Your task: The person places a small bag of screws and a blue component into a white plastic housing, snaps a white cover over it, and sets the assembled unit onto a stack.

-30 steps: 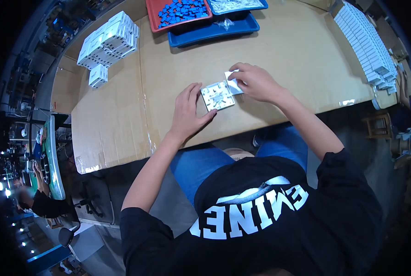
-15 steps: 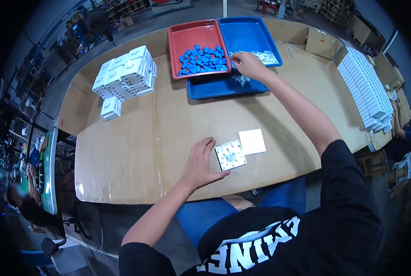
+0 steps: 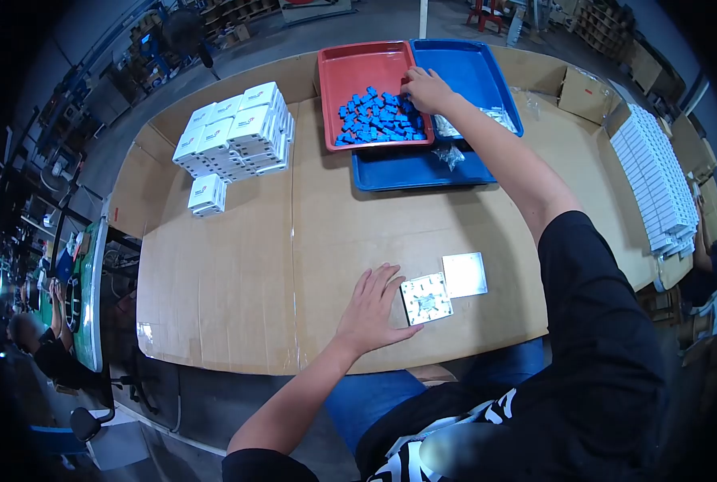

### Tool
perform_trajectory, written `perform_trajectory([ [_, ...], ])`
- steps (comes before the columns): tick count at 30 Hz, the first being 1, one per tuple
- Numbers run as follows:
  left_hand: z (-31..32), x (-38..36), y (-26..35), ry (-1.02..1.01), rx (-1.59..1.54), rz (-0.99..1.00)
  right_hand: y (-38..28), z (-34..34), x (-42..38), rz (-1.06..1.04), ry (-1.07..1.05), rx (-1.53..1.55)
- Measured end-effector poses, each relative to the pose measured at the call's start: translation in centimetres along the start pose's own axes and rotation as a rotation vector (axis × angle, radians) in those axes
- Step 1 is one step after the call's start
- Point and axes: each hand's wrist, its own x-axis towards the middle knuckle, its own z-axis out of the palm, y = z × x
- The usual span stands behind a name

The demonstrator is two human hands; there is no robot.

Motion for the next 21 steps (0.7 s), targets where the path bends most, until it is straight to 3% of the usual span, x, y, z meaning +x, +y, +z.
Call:
perform_trajectory([
  [14,0.0,0.1,0.1,0.006,0.020,0.005,0.7,0.0,0.9,-0.029,0.099,0.103],
  [17,-0.1,0.1,0.2,0.002,0.018,0.000,1.1,0.5,0.9,-0.069,0.208,0.144],
  [20,0.0,0.0,0.2,-0.002,0.028,0.002,-0.4,-0.8,0.0,0.036,0.373,0.275],
  [21,-0.1,0.0,0.3,-0.002,0.029,0.005,-1.7,-2.8,-0.9,0.238,0.345,0.644],
])
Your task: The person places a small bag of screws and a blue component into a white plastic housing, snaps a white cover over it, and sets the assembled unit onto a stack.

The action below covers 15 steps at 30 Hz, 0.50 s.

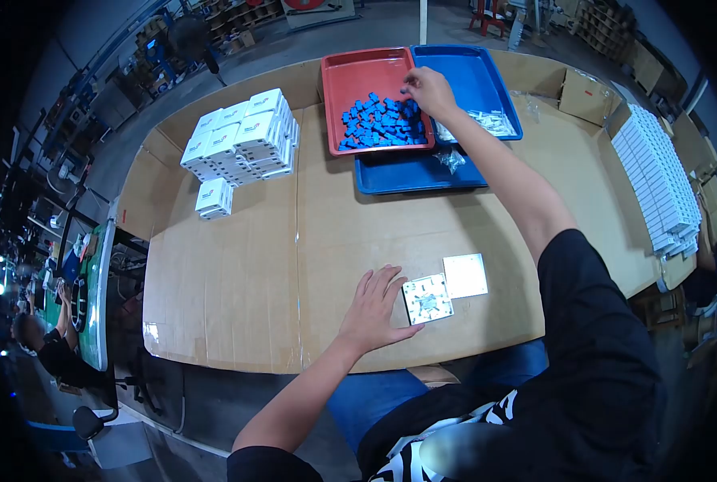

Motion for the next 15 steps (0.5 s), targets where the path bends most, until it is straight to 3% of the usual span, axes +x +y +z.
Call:
perform_trajectory([
  [1,-0.1,0.0,0.1,-0.001,-0.001,-0.004,-1.8,-1.0,-0.8,0.263,0.005,0.325],
  [2,-0.1,0.1,0.1,0.000,-0.001,-0.006,-2.7,-1.6,-1.5,0.260,0.009,0.322],
  [4,-0.1,0.1,0.2,-0.004,0.002,-0.007,-4.4,-3.1,-3.1,0.452,0.049,1.164],
  [5,-0.1,0.1,0.2,-0.011,0.005,-0.012,-5.4,-4.1,-4.4,0.450,0.055,1.160],
  [10,0.0,0.2,0.4,0.023,-0.009,0.013,-12.5,-10.6,-12.8,0.381,0.090,1.710],
  [15,0.1,0.2,0.6,0.025,-0.010,0.024,-14.6,-13.3,-19.2,0.436,0.109,1.895],
])
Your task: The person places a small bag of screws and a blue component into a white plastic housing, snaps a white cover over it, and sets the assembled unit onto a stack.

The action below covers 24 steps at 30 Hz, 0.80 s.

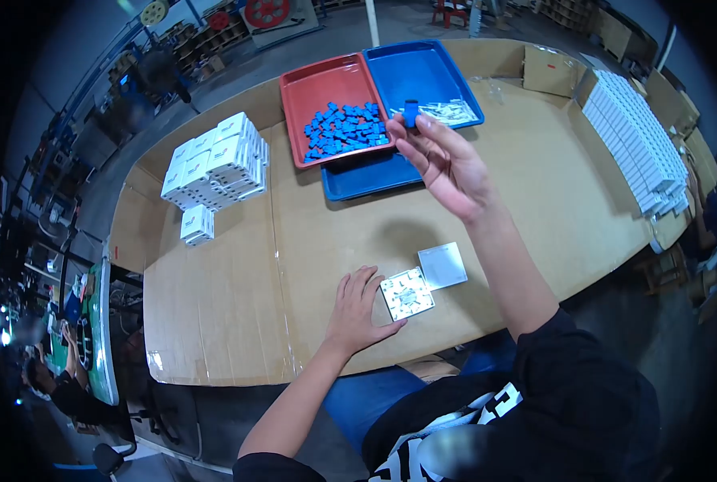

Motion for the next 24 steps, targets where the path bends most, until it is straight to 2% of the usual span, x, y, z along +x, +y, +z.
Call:
perform_trajectory([
  [6,-0.1,0.1,0.4,-0.003,0.025,0.010,-0.2,-1.7,-5.3,0.074,-0.082,0.215],
  [10,0.1,0.2,0.4,0.012,0.013,0.014,-0.4,-1.0,-7.3,0.079,-0.063,0.273],
  [14,0.2,0.1,0.6,0.018,0.024,0.004,-0.2,-1.4,-8.8,0.038,0.072,0.102],
  [24,0.4,0.2,0.8,0.018,0.027,-0.005,1.1,-3.6,-11.1,0.027,0.160,-0.124],
])
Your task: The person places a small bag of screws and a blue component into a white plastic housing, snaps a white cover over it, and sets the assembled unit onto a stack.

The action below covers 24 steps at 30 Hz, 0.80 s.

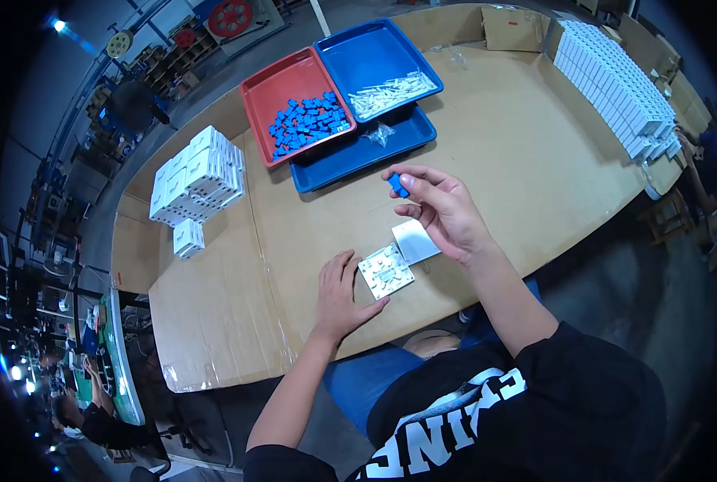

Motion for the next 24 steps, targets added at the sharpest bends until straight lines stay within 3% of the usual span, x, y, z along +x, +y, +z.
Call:
perform_trajectory([
  [2,0.0,0.0,0.0,0.005,0.010,0.015,0.7,-0.6,-0.1,-0.050,0.053,-0.250],
  [7,0.1,-0.1,-0.2,0.006,0.007,0.005,1.1,-1.7,-1.0,0.018,0.035,-0.269],
  [18,0.1,0.0,-0.3,0.013,0.008,0.018,1.8,-3.2,-0.7,-0.054,-0.107,-0.237],
  [22,0.3,-0.3,-0.5,0.001,-0.017,-0.011,2.2,-4.0,-0.5,0.040,-0.078,-0.239],
  [24,0.4,-0.3,-0.6,0.028,-0.002,-0.003,2.8,-5.0,0.0,-0.044,-0.075,-0.609],
])
